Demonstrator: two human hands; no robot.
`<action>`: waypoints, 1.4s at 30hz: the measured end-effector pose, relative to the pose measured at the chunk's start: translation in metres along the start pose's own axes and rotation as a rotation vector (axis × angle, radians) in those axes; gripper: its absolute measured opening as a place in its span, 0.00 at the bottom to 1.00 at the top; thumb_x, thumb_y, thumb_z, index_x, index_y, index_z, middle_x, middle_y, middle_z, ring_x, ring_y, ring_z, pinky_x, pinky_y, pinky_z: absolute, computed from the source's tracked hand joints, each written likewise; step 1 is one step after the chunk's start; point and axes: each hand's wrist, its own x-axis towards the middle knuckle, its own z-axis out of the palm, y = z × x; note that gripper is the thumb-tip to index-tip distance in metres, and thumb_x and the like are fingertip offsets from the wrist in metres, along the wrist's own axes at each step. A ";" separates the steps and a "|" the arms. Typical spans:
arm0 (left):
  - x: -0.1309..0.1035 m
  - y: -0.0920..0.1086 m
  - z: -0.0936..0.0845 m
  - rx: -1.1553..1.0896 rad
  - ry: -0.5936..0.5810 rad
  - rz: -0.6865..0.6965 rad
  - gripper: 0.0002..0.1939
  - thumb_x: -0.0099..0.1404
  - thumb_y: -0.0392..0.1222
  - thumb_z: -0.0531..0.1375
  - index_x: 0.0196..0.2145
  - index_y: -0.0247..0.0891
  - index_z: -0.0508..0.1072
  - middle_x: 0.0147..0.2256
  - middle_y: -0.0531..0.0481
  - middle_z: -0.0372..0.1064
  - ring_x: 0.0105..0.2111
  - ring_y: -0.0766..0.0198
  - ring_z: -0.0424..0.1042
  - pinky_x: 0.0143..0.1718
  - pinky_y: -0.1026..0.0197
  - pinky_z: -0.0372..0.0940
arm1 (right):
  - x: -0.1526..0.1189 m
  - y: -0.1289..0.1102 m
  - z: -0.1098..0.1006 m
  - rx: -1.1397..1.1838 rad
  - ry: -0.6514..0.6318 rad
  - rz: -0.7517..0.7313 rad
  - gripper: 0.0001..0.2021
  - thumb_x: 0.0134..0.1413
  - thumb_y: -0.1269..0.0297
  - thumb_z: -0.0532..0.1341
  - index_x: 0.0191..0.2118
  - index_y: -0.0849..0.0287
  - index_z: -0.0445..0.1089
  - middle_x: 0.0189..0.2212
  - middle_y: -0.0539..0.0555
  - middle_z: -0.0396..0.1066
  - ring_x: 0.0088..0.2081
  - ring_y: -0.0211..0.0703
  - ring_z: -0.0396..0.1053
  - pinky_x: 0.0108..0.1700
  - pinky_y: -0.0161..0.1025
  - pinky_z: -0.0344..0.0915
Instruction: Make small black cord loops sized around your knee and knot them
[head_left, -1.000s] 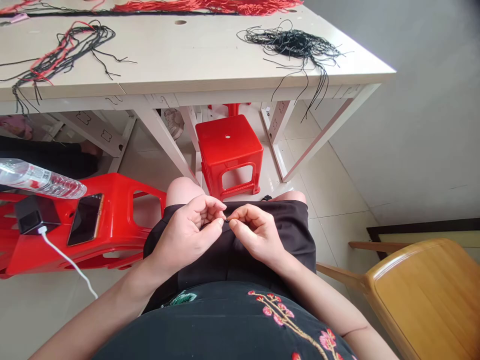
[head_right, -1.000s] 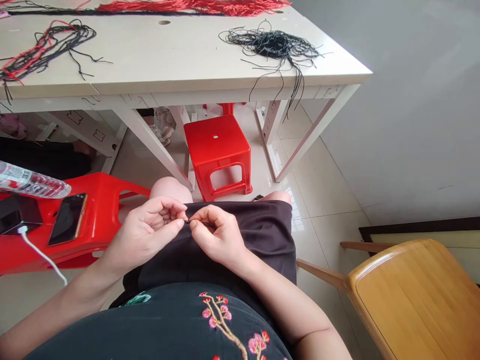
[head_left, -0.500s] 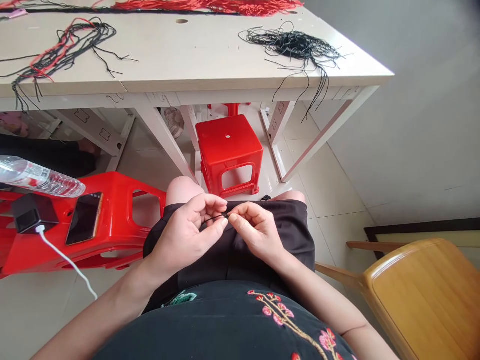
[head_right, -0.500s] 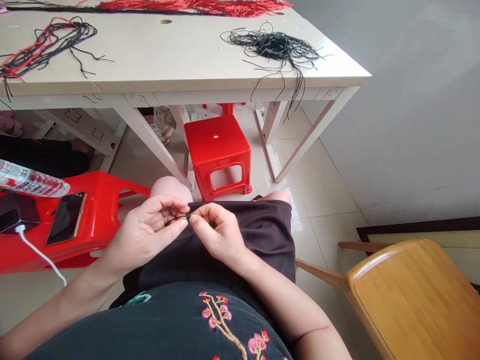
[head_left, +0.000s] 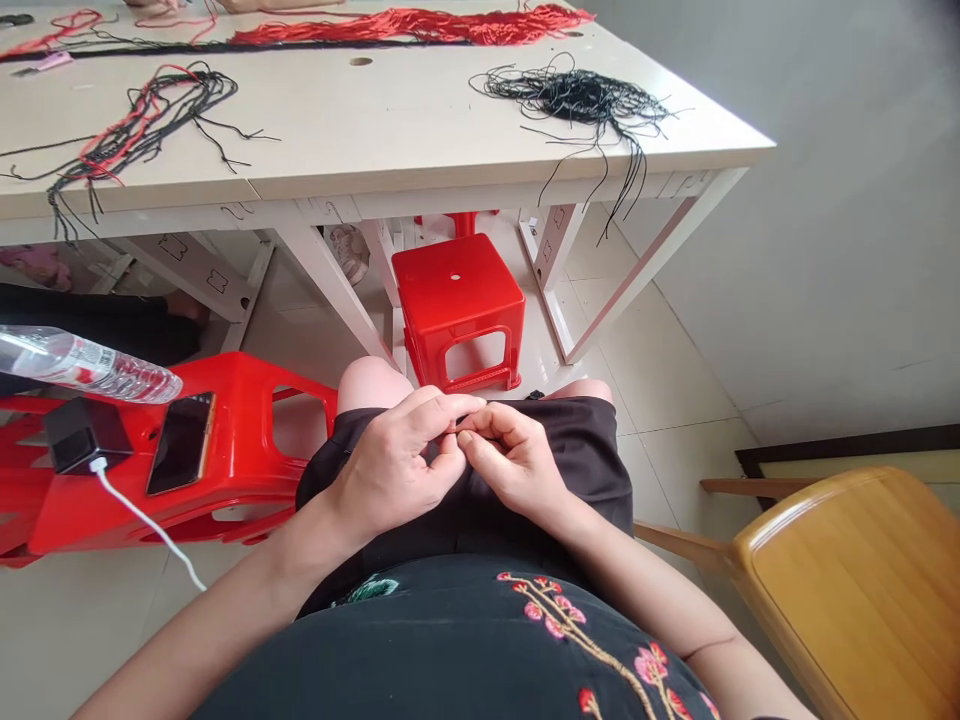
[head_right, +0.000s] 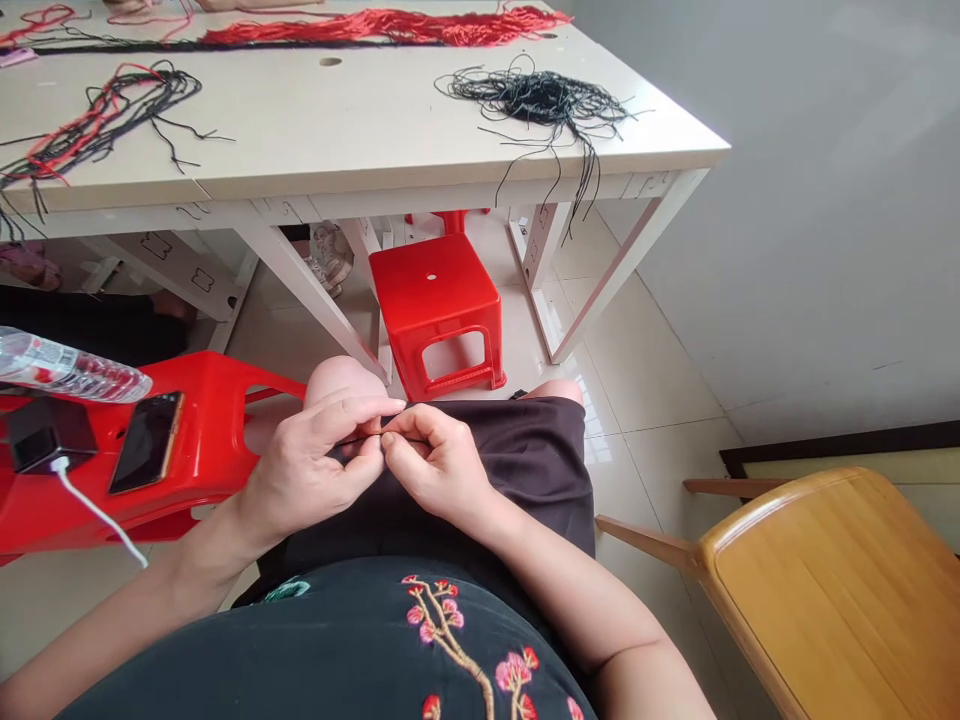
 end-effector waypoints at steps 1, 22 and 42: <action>0.000 0.000 0.001 0.031 -0.006 0.016 0.20 0.54 0.25 0.54 0.43 0.39 0.72 0.30 0.53 0.69 0.27 0.71 0.68 0.27 0.70 0.66 | 0.000 0.001 0.000 0.011 -0.006 0.013 0.04 0.48 0.65 0.60 0.29 0.60 0.68 0.25 0.51 0.69 0.25 0.34 0.63 0.28 0.33 0.61; 0.005 -0.002 0.003 -0.528 -0.019 -0.466 0.14 0.55 0.36 0.61 0.41 0.36 0.70 0.29 0.52 0.68 0.30 0.69 0.70 0.34 0.65 0.69 | 0.004 -0.004 -0.011 0.182 0.089 0.150 0.10 0.46 0.58 0.61 0.26 0.59 0.64 0.15 0.42 0.56 0.16 0.28 0.50 0.19 0.30 0.49; -0.001 -0.006 0.007 -0.291 -0.044 -0.322 0.12 0.57 0.34 0.60 0.41 0.40 0.73 0.35 0.52 0.73 0.34 0.68 0.73 0.38 0.66 0.70 | 0.005 0.000 -0.011 0.202 -0.013 0.253 0.12 0.47 0.58 0.61 0.24 0.60 0.63 0.16 0.43 0.58 0.19 0.28 0.51 0.21 0.29 0.50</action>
